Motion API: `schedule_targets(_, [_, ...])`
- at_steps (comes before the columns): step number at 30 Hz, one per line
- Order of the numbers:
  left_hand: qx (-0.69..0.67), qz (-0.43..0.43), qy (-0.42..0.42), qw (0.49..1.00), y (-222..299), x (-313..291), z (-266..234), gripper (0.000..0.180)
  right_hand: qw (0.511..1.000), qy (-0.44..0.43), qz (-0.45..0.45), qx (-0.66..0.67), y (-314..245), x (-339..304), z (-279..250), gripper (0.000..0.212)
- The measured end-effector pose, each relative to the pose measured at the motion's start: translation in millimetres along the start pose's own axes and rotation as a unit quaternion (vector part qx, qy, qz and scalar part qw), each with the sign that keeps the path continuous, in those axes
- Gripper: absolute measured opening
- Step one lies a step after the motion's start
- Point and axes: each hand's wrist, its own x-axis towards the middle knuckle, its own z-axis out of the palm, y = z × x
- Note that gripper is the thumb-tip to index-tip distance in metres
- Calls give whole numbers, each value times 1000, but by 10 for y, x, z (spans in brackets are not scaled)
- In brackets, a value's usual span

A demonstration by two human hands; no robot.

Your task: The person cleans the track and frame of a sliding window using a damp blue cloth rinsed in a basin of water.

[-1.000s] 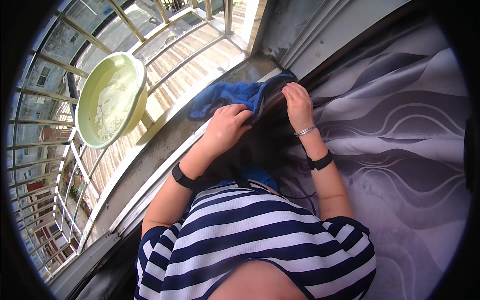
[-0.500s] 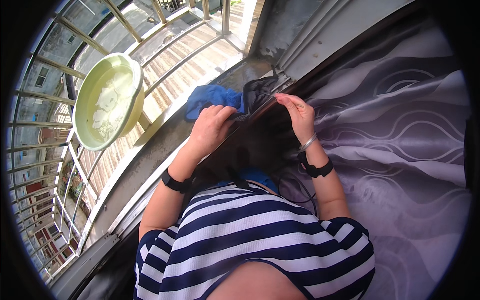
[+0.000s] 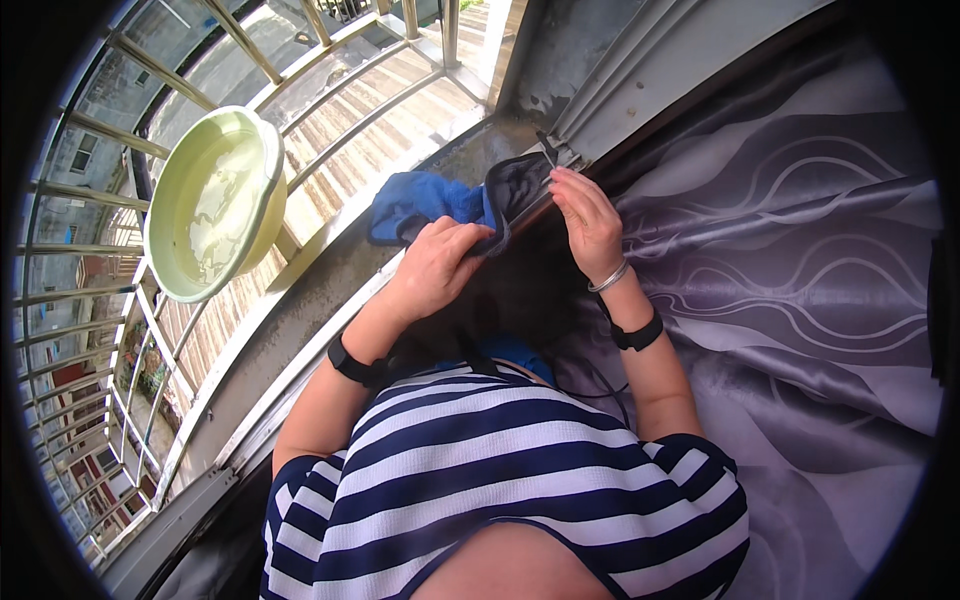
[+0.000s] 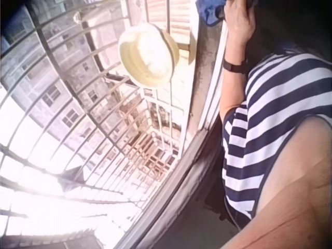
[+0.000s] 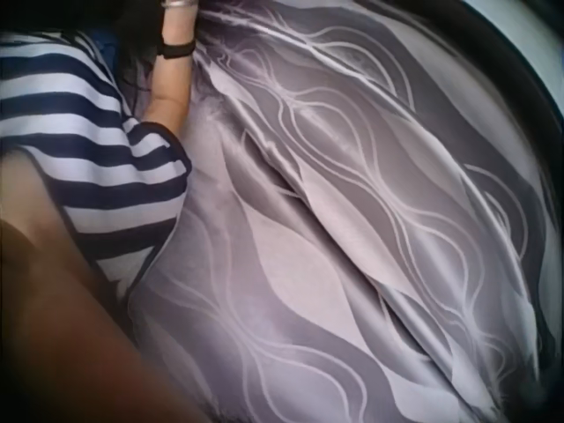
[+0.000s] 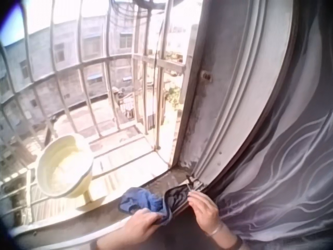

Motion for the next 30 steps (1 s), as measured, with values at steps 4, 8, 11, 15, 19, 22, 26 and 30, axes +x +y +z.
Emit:
schedule_targets(4, [-26, -51, 46, 997, 17, 25, -36, 26, 998, -29, 51, 32, 70, -69, -28, 10])
schedule_targets(8, [-120, -131, 127, 976, -50, 40, -51, 24, 998, -53, 21, 27, 142, -96, 26, 10])
schedule_targets(11, [-101, -93, 139, 981, -45, 99, -11, 25, 990, -65, -35, -119, 248, -197, 126, 11])
schedule_targets(15, [-68, -70, 107, 989, 25, 217, 52, 27, 980, -31, -12, -198, 318, -226, 126, 13])
schedule_targets(19, [-7, -22, 53, 998, -6, 248, 130, 34, 985, -1, 28, -171, 337, -259, 178, 12])
schedule_targets(22, [42, -15, 28, 999, -52, 221, 185, 41, 990, 52, 77, -106, 448, -269, 203, 11])
schedule_targets(26, [133, -31, -1, 991, -15, 162, 226, 47, 972, 120, 202, 11, 487, -193, 173, 12])
schedule_targets(30, [189, -39, -32, 981, 43, 126, 253, 48, 948, 83, 277, 135, 526, -397, 80, 14])
